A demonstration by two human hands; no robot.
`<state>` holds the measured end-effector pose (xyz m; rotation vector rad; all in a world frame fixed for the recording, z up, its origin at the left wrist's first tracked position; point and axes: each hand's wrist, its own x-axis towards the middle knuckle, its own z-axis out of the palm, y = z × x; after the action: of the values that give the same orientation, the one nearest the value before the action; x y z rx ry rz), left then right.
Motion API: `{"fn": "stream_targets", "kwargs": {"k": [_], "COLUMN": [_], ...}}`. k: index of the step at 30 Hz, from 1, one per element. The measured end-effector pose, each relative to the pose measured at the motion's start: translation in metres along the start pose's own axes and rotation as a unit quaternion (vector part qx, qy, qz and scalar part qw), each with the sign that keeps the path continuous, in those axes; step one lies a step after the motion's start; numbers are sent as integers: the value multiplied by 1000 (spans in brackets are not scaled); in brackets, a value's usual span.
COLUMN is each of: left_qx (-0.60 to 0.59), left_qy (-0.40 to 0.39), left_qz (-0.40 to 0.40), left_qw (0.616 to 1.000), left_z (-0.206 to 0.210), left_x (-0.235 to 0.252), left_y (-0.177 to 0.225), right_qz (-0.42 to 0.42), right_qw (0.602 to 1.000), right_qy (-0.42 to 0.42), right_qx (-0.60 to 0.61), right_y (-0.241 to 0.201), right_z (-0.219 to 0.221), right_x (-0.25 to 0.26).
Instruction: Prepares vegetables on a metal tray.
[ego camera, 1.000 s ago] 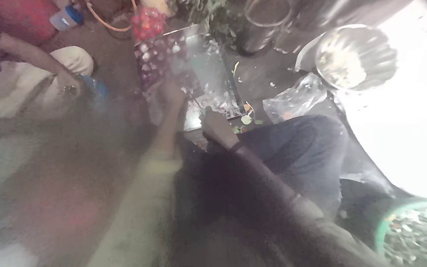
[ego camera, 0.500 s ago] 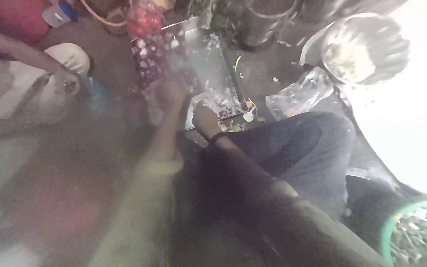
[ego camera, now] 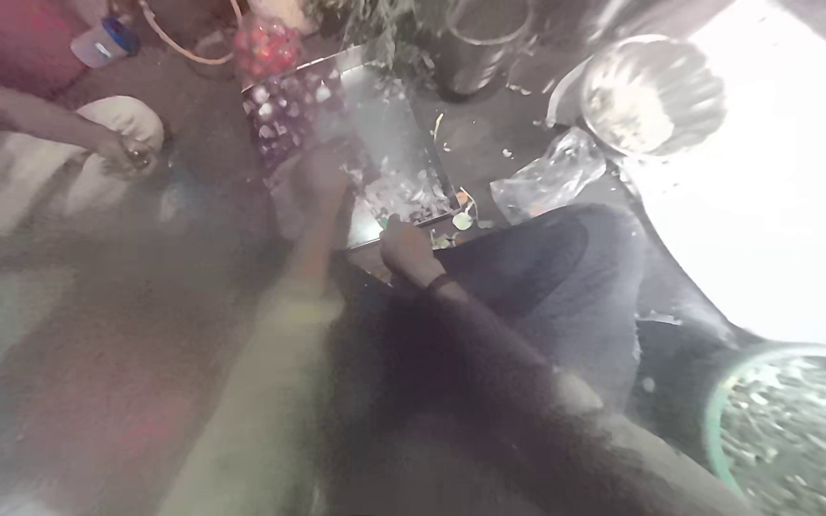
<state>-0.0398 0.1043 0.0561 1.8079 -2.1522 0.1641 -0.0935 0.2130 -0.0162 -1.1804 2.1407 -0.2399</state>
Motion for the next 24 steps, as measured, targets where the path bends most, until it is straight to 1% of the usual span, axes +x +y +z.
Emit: {"fn": "stream_targets", "kwargs": {"k": [1,2,3,4,6,8,10,13,15,17,19,20,22,24], "left_qx": [17,28,27,24,12,-3,-17,-37,-60,-100,-119,-124,-123,-114], "left_qy": [-61,-158,-218,-244,-250,-260,-262,-261,-266,-291,-311,-312,-301,-281], "left_qz": [0,-7,-8,-8,-16,-33,-40,-28,-17,-4,6,-1,-20,-25], "left_qw": [998,987,975,969,968,965,964,964,962,952,943,942,946,953], "left_z": [33,50,60,64,68,69,71,74,75,69,67,68,70,80], "left_x": [15,33,46,53,55,54,55,58,63,70,72,72,69,69], "left_y": [-11,-18,-23,-26,-30,-32,-34,-35,-39,-44,-48,-49,-49,-51], "right_qz": [-8,-16,-24,-31,-29,-13,-13,-26,-22,-21,-21,-15,6,1], "right_qw": [1000,1000,999,999,999,999,999,998,1000,1000,999,999,999,998], "right_qy": [5,12,22,32,38,28,21,18,12,10,-2,-13,-36,-24], "right_qx": [-3,-3,2,2,11,23,35,46,12,10,24,26,30,64], "right_y": [0,-1,-2,-4,-7,-8,-7,-9,-14,-15,-17,-20,-25,-26], "right_z": [-2,-4,-4,-4,-2,3,6,6,5,1,-2,-4,-3,6], "right_x": [-1,-1,0,3,12,21,26,32,47,54,52,51,49,42]}}
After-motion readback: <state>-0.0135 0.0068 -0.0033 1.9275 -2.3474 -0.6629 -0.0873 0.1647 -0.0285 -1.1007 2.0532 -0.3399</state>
